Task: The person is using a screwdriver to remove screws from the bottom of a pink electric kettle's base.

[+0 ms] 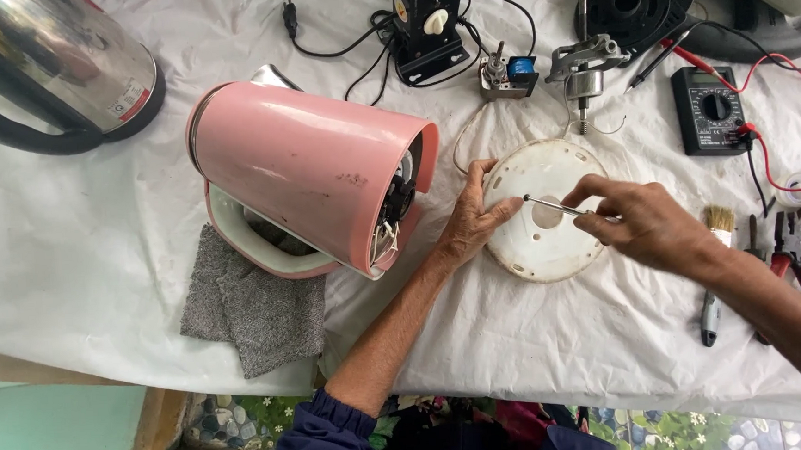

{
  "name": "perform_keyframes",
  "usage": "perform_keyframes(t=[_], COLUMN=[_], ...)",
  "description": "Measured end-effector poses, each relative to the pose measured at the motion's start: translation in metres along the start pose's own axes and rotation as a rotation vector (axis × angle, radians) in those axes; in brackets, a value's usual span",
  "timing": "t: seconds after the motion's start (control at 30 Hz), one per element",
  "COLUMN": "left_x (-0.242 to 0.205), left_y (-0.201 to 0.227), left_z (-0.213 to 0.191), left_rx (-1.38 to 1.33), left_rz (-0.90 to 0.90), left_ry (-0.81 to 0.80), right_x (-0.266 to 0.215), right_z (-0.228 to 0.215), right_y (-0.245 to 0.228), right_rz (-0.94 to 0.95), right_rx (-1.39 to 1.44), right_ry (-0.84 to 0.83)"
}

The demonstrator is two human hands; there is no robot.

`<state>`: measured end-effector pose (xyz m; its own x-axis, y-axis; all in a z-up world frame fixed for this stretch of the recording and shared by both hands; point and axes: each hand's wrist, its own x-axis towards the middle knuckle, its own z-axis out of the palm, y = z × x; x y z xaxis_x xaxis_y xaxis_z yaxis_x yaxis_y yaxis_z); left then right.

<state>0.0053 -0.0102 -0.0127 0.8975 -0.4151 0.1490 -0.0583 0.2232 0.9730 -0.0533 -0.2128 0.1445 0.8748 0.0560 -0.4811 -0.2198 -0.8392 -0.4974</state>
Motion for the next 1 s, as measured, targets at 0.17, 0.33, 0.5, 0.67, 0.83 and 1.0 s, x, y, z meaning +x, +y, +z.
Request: perform_keyframes(t=[0.17, 0.33, 0.5, 0.67, 0.83, 1.0], left_x=[-0.002, -0.001, -0.001, -0.001, 0.000, 0.001], left_y=[0.004, 0.003, 0.004, 0.007, 0.005, 0.006], left_z=[0.000, -0.002, 0.000, 0.000, 0.000, -0.001], left_rx=[0.023, 0.038, -0.029, -0.015, 0.018, 0.054], left_rz=[-0.009, -0.002, -0.025, -0.008, -0.002, -0.033], left_ry=[-0.008, -0.009, -0.023, -0.043, -0.031, -0.018], right_x=[-0.005, -0.007, -0.017, -0.011, -0.003, 0.009], right_z=[0.017, 0.020, 0.020, -0.001, -0.009, 0.007], right_y=[0.013, 0.011, -0.001, -0.013, 0.003, 0.000], right_rz=[-0.212, -0.312, -0.327, 0.049, 0.221, 0.160], right_rx=[-0.554, -0.792, -0.921, -0.161, 0.668, 0.164], right_ry=[0.136, 0.189, 0.158, 0.076, -0.351, -0.209])
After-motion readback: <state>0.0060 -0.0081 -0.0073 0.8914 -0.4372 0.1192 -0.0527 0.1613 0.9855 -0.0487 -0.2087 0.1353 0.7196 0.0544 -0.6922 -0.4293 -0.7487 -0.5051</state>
